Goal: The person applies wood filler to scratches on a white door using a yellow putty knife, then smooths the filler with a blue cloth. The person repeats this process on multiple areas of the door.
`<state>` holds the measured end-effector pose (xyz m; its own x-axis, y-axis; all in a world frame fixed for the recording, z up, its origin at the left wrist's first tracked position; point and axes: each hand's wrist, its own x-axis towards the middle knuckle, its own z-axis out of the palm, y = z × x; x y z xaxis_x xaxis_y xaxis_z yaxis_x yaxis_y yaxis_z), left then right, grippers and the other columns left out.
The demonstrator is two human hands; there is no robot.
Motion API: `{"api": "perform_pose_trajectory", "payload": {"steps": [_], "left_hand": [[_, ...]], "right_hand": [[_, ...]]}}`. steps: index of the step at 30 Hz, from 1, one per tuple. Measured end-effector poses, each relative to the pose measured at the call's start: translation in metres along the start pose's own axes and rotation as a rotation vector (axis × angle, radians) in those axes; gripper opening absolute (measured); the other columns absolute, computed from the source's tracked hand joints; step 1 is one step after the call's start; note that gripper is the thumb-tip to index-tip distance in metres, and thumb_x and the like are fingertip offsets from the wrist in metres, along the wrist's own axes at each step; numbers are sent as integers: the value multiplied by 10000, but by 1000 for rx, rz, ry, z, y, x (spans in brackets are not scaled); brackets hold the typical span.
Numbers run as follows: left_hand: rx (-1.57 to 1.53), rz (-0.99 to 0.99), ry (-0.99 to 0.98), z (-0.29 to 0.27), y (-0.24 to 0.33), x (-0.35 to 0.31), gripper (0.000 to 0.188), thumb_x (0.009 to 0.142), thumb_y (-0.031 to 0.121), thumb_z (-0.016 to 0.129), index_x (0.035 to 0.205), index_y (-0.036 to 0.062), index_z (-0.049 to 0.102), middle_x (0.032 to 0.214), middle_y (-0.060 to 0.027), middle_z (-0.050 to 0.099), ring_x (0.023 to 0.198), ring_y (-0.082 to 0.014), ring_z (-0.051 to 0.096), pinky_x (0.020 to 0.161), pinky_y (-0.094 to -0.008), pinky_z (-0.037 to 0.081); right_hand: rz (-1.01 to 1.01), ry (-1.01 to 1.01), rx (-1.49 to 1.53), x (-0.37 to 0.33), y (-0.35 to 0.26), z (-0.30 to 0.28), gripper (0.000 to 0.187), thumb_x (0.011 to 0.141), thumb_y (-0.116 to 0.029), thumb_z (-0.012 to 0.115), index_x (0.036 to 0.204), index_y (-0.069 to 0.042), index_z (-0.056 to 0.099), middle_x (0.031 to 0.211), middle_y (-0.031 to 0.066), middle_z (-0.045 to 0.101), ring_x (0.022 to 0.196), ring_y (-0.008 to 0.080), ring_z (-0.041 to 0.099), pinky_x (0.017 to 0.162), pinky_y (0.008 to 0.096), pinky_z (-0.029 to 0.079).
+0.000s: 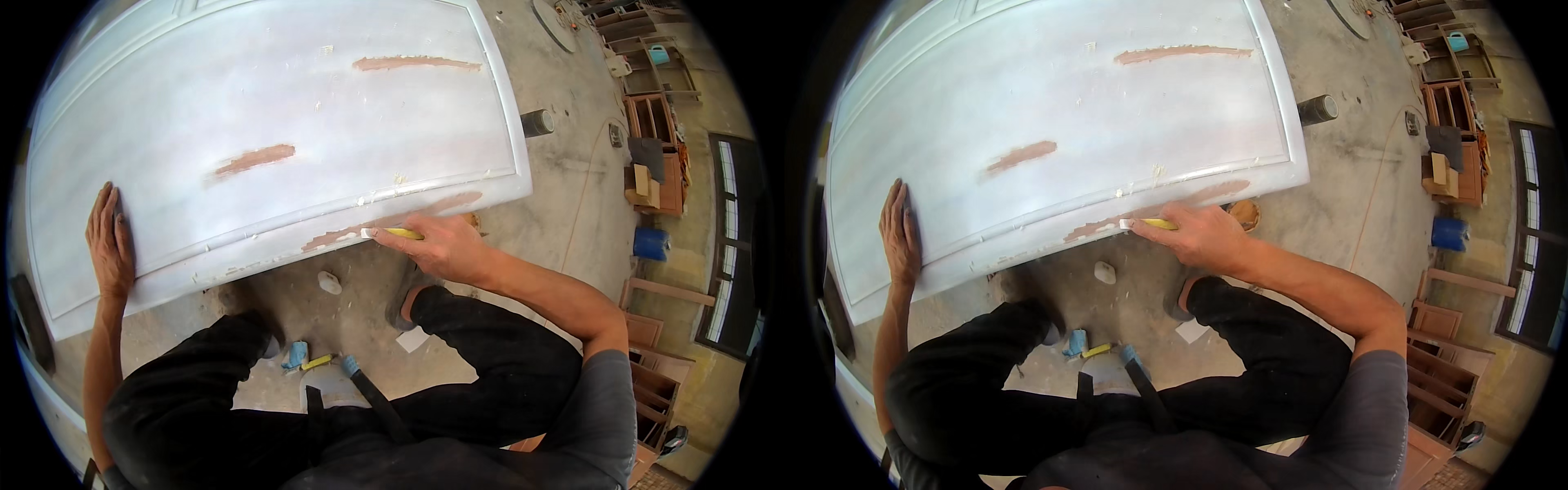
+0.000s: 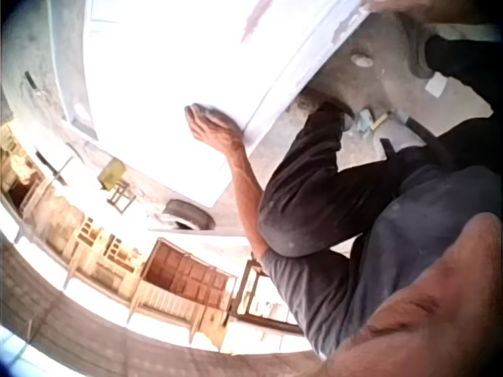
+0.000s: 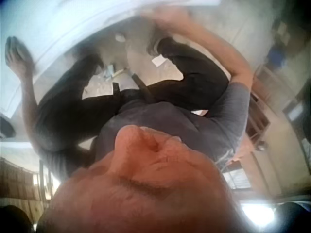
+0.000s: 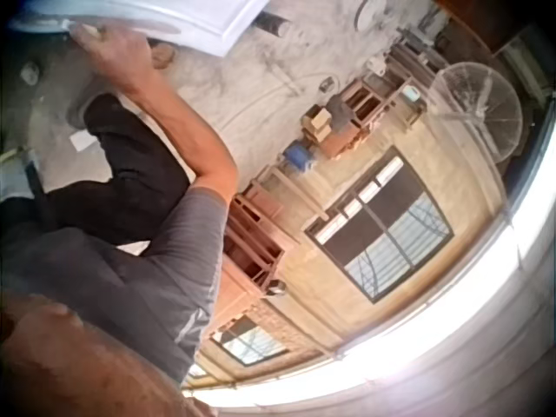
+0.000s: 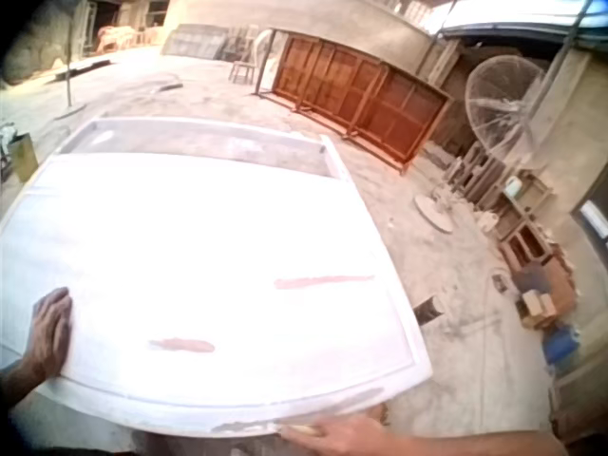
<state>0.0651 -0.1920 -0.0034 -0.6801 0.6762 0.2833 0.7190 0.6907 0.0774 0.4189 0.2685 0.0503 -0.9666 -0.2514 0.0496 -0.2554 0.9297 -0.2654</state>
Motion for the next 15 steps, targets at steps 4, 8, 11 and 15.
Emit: {"api": "perform_pose_trajectory", "payload": {"steps": [4, 8, 11, 15], "left_hand": [[23, -12, 1, 2, -2, -1, 451, 1133, 263, 389, 1538, 115, 521, 1610, -106, 482, 1501, -298, 420, 1260, -437, 284], [28, -11, -4, 3, -5, -1, 451, 1132, 259, 392, 1543, 122, 516, 1612, -106, 480, 1505, -298, 415, 1264, -439, 280], [14, -5, 3, 4, -4, -2, 451, 1129, 253, 398, 1543, 120, 517, 1611, -107, 481, 1505, -297, 416, 1264, -436, 280], [22, 4, 4, 2, -3, -1, 447, 1127, 241, 403, 1539, 114, 521, 1606, -110, 487, 1503, -298, 419, 1262, -432, 281]], "right_hand": [[-12, -72, -41, 2, 3, -13, 690, 792, -37, 703, 1428, -298, 648, 867, 41, 580, 602, 225, 608, 456, 366, 489], [-30, 8, 1, -7, 14, -5, 684, 799, -41, 698, 1431, -297, 645, 883, 47, 585, 595, 232, 604, 454, 365, 482], [-14, 13, -18, -2, 2, 3, 697, 788, -33, 702, 1432, -292, 645, 893, 48, 588, 602, 233, 609, 452, 363, 478], [-14, -41, -10, -1, 3, -4, 706, 774, -29, 701, 1430, -283, 647, 886, 41, 571, 600, 231, 607, 453, 362, 478]]}}
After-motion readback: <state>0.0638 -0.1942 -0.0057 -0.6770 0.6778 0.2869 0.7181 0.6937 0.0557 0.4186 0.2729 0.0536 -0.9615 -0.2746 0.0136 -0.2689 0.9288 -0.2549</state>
